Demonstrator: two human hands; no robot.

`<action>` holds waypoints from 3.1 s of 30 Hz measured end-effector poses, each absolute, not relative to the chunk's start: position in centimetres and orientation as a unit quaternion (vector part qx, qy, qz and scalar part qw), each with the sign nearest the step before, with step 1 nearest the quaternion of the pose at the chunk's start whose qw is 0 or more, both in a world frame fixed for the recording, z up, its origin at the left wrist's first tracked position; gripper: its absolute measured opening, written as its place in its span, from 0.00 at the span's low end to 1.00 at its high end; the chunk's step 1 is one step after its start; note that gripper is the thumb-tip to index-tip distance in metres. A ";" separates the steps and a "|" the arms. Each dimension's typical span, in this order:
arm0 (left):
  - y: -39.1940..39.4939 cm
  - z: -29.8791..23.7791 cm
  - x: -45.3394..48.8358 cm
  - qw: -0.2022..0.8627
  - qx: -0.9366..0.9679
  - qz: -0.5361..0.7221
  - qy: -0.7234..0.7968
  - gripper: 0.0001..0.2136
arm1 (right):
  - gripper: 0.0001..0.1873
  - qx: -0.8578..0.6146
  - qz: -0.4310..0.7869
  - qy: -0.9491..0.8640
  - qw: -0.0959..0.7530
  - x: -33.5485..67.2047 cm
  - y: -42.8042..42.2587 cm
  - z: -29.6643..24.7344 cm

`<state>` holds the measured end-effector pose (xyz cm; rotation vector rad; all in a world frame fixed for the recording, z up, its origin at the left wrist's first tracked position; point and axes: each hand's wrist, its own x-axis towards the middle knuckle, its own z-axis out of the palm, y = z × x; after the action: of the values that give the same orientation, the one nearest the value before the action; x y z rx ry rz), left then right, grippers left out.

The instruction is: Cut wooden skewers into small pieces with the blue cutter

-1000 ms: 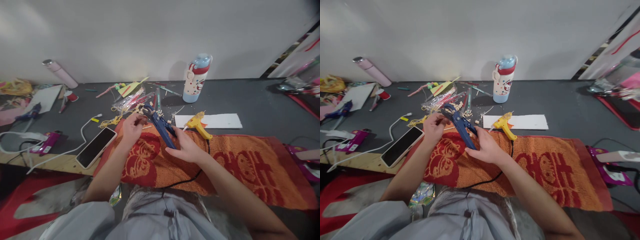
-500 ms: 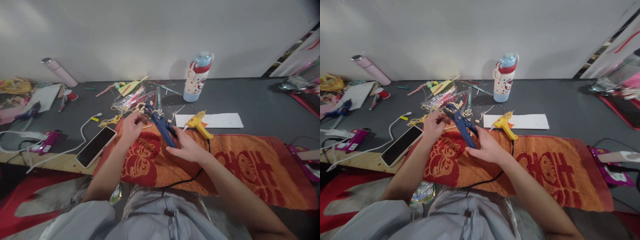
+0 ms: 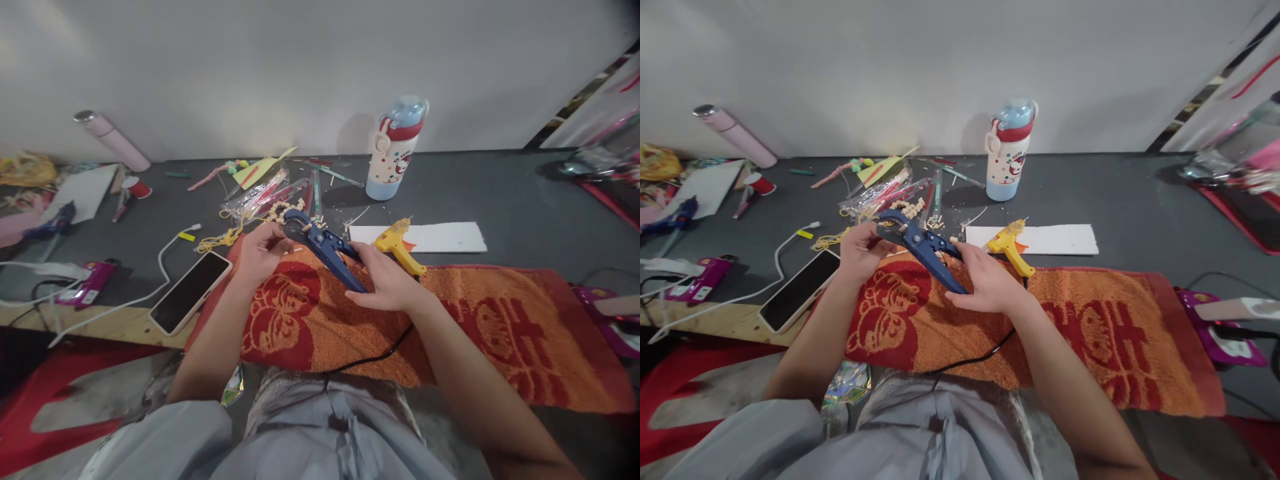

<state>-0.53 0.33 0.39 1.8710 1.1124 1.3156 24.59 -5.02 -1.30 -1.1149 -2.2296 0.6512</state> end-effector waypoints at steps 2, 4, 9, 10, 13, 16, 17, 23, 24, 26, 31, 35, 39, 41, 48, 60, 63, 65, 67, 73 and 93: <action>0.3 0.4 -0.4 0.299 0.701 0.497 0.415 0.11 | 0.41 -0.414 0.251 -0.827 0.286 24.4 -5.1 -1.5; 0.2 0.4 0.0 0.303 0.693 0.503 0.419 0.10 | 0.41 -0.417 0.265 -0.819 0.293 24.0 -5.2 -1.8; 0.2 -0.2 0.9 0.286 0.666 0.522 0.451 0.06 | 0.39 -0.441 0.248 -0.805 0.310 23.1 -5.3 -2.3; 0.2 -0.2 1.0 0.280 0.667 0.521 0.453 0.05 | 0.39 -0.444 0.237 -0.806 0.313 23.0 -5.3 -2.4; 0.2 -0.3 1.1 0.260 0.675 0.522 0.452 0.04 | 0.39 -0.446 0.212 -0.809 0.317 22.8 -5.4 -2.4; 0.1 -0.2 1.1 0.248 0.674 0.527 0.455 0.03 | 0.39 -0.459 0.202 -0.807 0.313 22.5 -5.5 -2.4; 0.1 -0.2 1.1 0.247 0.675 0.524 0.457 0.03 | 0.40 -0.464 0.205 -0.804 0.311 22.4 -5.5 -2.4; 0.3 -0.3 1.0 0.235 0.686 0.502 0.471 0.04 | 0.35 -0.429 0.336 -0.782 0.302 23.0 -5.5 -1.7; 0.4 -0.3 0.9 0.230 0.688 0.502 0.471 0.04 | 0.34 -0.412 0.367 -0.777 0.303 23.2 -5.4 -1.6; 0.4 -0.3 0.7 0.219 0.693 0.502 0.468 0.05 | 0.34 -0.383 0.419 -0.762 0.312 23.5 -5.3 -1.8; 0.4 -0.3 0.5 0.216 0.694 0.508 0.462 0.05 | 0.35 -0.340 0.477 -0.742 0.327 23.5 -5.2 -2.3; 0.4 -0.3 0.7 0.226 0.689 0.506 0.467 0.05 | 0.36 -0.425 0.339 -0.775 0.322 22.9 -5.4 -2.1; 0.5 -0.3 0.9 0.239 0.685 0.508 0.465 0.05 | 0.38 -0.457 0.283 -0.780 0.321 22.9 -5.5 -2.1; 0.5 -0.4 0.8 0.238 0.684 0.508 0.466 0.05 | 0.36 -0.418 0.354 -0.774 0.317 23.2 -5.4 -2.3; 0.6 -0.2 0.6 0.249 0.695 0.488 0.465 0.05 | 0.38 -0.433 0.360 -0.767 0.308 23.1 -5.4 -1.8; 1.3 -0.4 -0.5 0.485 0.619 0.451 0.422 0.11 | 0.34 -0.398 0.400 -0.771 0.294 24.0 -5.0 -1.5; 1.3 -0.5 -0.6 0.531 0.596 0.443 0.408 0.14 | 0.35 -0.398 0.405 -0.770 0.291 24.0 -5.0 -1.4; 1.3 -0.5 -0.7 0.543 0.592 0.436 0.406 0.14 | 0.36 -0.403 0.400 -0.771 0.289 24.0 -5.0 -1.4; 1.3 -0.4 -0.7 0.540 0.600 0.429 0.405 0.14 | 0.36 -0.411 0.395 -0.771 0.285 23.9 -5.1 -1.4; 1.4 -0.5 -0.8 0.478 0.644 0.416 0.428 0.13 | 0.34 -0.410 0.394 -0.770 0.288 23.9 -5.0 -1.4; 1.2 -0.2 -0.6 0.265 0.726 0.391 0.499 0.07 | 0.29 -0.408 0.415 -0.761 0.289 23.2 -5.0 -2.3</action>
<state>-0.55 1.22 -0.21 1.9622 1.3488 1.0550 23.24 -5.04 -2.27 -1.0888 -2.0306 1.1069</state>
